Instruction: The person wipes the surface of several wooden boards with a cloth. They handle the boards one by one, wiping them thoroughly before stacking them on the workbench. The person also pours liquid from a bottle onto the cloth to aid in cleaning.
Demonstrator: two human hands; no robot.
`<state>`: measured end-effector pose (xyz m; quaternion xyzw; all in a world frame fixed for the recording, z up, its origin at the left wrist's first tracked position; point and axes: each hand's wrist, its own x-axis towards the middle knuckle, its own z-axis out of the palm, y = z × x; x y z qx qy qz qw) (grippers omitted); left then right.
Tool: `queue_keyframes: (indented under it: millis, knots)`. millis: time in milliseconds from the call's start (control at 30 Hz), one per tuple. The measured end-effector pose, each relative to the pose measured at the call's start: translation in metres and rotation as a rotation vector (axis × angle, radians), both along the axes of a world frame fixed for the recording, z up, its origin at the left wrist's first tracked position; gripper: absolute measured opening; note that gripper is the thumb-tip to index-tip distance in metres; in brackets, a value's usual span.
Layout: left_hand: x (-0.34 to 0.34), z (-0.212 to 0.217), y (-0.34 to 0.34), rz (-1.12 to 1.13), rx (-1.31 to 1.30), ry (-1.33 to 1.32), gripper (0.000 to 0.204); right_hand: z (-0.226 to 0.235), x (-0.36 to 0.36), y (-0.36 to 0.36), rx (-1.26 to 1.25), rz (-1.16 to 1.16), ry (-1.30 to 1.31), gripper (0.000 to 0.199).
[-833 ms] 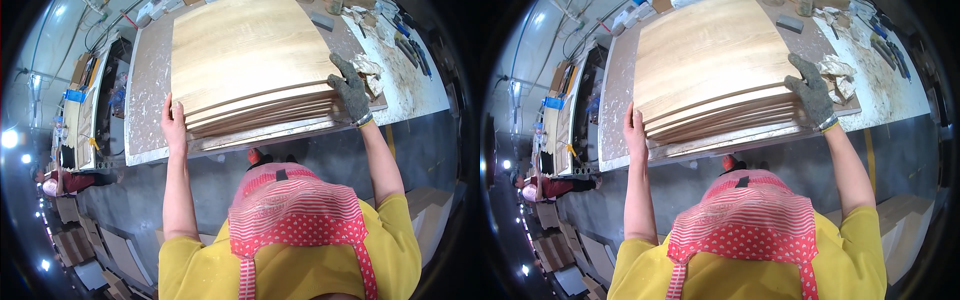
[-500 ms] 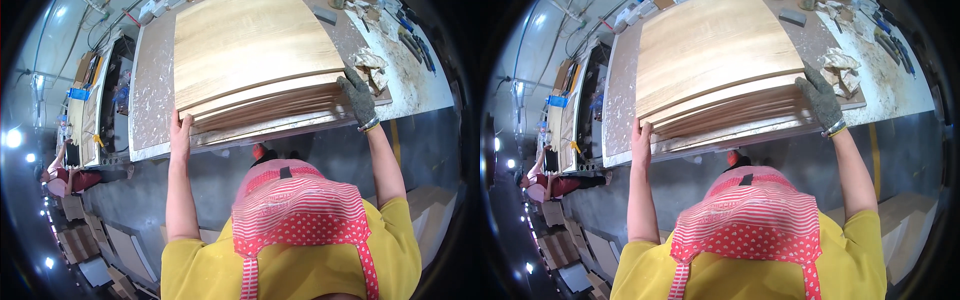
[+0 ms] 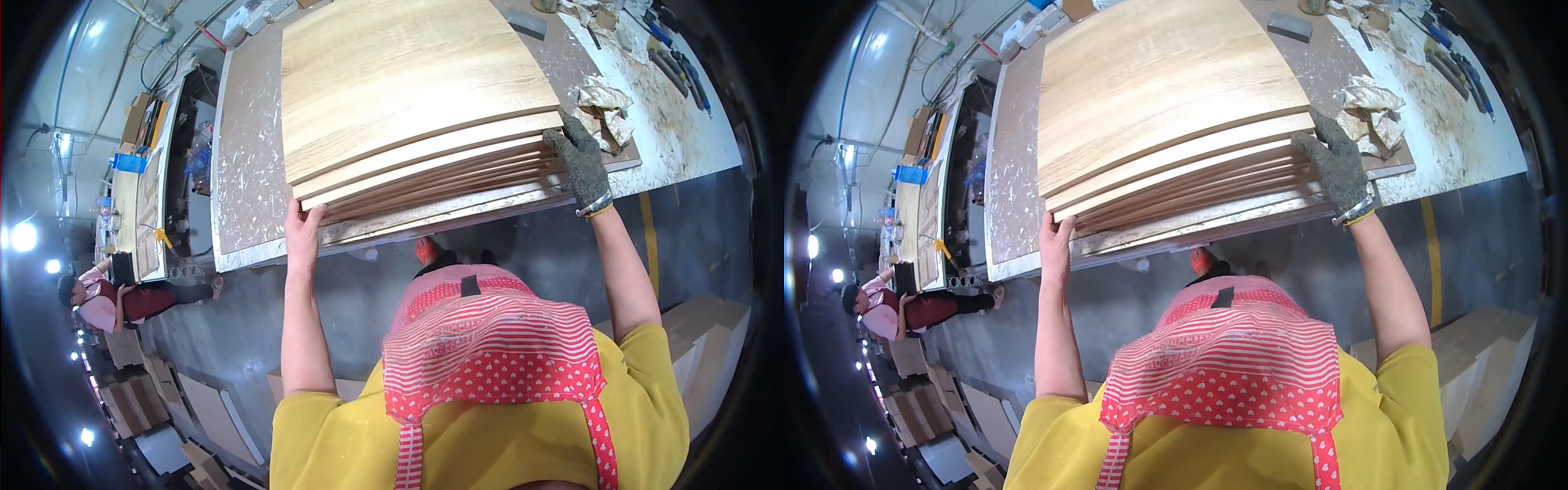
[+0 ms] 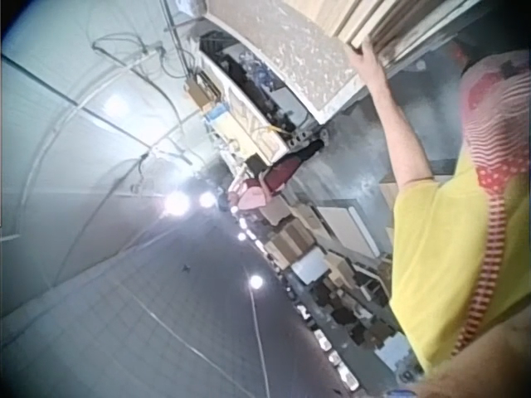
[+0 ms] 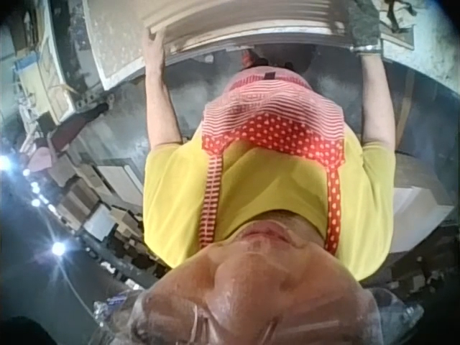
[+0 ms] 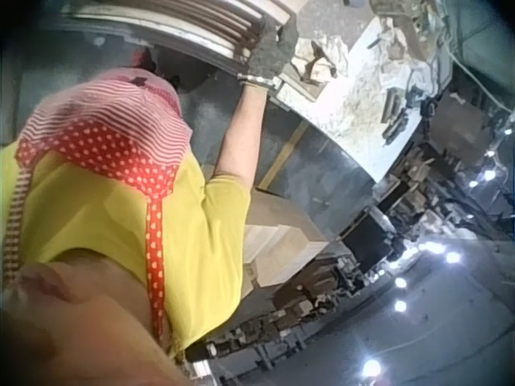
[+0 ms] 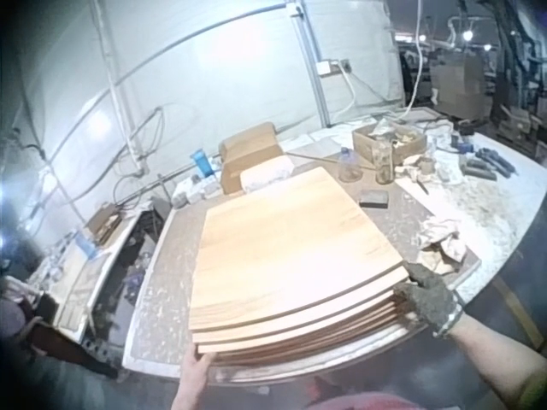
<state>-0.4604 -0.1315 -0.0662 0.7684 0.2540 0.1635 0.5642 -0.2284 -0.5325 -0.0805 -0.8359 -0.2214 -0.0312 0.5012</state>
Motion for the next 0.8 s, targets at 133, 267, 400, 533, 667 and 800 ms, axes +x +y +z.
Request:
queue_keyframes:
  millis: [133, 267, 400, 533, 667, 800]
  knots:
    - [0.004, 0.005, -0.002, 0.031, 0.021, -0.018, 0.034, 0.012, -0.006, 0.013, 0.168, -0.055, 0.227, 0.048]
    - [0.008, 0.006, 0.001, 0.035, 0.028, 0.0, 0.035, 0.013, -0.005, 0.018, 0.22, -0.067, 0.301, 0.052]
    - [0.0, 0.002, 0.0, -0.076, -0.012, -0.046, 0.052, -0.001, -0.005, 0.005, 0.098, -0.023, 0.15, 0.052]
    - [-0.002, -0.004, -0.003, -0.026, -0.034, -0.054, 0.049, -0.006, -0.009, 0.001, 0.039, 0.011, 0.118, 0.043]
    - [0.003, 0.002, -0.003, 0.02, -0.03, -0.01, 0.035, -0.001, -0.011, 0.01, 0.127, -0.03, 0.222, 0.041]
    - [0.005, -0.006, 0.004, 0.059, 0.033, 0.053, 0.034, -0.007, -0.003, 0.012, 0.194, -0.029, 0.3, 0.047]
